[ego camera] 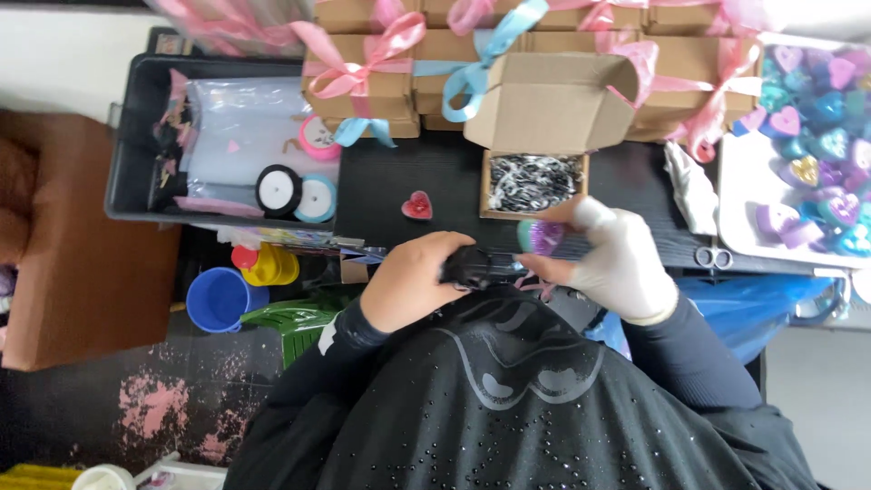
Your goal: Packaging and decorating small boxes with ribbons and decorative fillers.
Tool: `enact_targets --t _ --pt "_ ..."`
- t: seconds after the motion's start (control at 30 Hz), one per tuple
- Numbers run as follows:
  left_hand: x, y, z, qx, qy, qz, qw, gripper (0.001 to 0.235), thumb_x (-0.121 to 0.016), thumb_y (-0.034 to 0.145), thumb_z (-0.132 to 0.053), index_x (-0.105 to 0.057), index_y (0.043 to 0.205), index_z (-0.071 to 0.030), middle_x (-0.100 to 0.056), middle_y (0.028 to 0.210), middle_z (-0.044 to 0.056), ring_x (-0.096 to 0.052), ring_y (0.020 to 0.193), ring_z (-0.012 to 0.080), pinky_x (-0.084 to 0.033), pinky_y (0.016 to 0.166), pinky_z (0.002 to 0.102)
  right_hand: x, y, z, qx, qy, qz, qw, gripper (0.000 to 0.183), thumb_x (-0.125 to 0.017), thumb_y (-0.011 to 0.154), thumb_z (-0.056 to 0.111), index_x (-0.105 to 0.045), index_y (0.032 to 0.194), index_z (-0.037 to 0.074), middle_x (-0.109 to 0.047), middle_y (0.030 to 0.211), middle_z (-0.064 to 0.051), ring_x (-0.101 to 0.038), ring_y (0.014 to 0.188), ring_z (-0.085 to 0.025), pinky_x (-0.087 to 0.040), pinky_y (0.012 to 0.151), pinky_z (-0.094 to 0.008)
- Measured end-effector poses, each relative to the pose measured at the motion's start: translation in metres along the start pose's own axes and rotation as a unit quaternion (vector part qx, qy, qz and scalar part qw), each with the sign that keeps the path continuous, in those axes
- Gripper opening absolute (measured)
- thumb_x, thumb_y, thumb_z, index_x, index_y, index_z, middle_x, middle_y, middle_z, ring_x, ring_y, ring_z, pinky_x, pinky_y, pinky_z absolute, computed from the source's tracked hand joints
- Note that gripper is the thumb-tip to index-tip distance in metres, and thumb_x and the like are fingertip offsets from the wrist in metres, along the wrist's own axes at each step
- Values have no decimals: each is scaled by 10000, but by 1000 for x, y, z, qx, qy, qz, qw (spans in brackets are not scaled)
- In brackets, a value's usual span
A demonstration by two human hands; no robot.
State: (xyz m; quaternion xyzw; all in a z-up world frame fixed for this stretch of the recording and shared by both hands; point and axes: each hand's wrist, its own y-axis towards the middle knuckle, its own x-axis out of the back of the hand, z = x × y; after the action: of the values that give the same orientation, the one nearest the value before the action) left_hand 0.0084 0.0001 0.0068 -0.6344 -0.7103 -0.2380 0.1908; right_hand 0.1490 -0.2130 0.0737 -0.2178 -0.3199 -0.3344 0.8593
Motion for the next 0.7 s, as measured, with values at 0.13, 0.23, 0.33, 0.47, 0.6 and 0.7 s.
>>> enact_targets --t 0.13,0.23,0.33,0.47,0.6,0.7 --pt "-34 30 -13 -64 -13 69 995 477 -825 731 -179 -653 1164 -75 -707 1064 133 -697 982 357 -551 806 416 3 -25 -64 43 141 -62 987 523 -868 769 169 -653 1224 25 -747 919 -32 -656 814 -59 -549 766 -242" --pt "-67 52 -21 -95 3 94 991 508 -826 724 -176 -635 1187 -91 -706 1061 131 -695 974 353 -546 797 430 -1 -42 -98 20 148 -95 984 453 -867 790 158 -681 1181 27 -726 913 -17 -618 802 -51 -540 756 -232" --pt "-98 68 -26 -105 19 102 989 521 -822 726 -173 -618 1200 -101 -710 1049 123 -701 953 344 -544 777 435 -7 -56 -120 3 131 -160 978 513 -904 738 183 -685 1175 27 -706 901 -8 -605 782 -61 -532 736 -235" --pt "-127 84 -34 -100 47 106 988 516 -823 736 -201 -606 1195 -109 -718 1011 111 -714 895 329 -546 736 430 -7 -63 -135 -35 83 -215 972 642 -961 635 243 -691 1175 25 -646 828 -26 -585 715 -78 -530 680 -245" --pt "-143 95 -38 -115 39 103 987 498 -828 762 -243 -602 1184 -107 -717 987 112 -715 873 326 -547 721 425 -5 -59 -144 -33 83 -218 972 651 -968 606 264 -683 1137 19 -665 818 -7 -601 695 -72 -535 670 -239" --pt "-149 100 -40 -119 24 89 989 478 -832 780 -280 -605 1165 -109 -722 968 108 -715 862 321 -543 711 421 -7 -56 -155 -12 76 -210 975 682 -988 566 264 -685 1121 8 -636 779 -42 -579 676 -92 -520 657 -252"
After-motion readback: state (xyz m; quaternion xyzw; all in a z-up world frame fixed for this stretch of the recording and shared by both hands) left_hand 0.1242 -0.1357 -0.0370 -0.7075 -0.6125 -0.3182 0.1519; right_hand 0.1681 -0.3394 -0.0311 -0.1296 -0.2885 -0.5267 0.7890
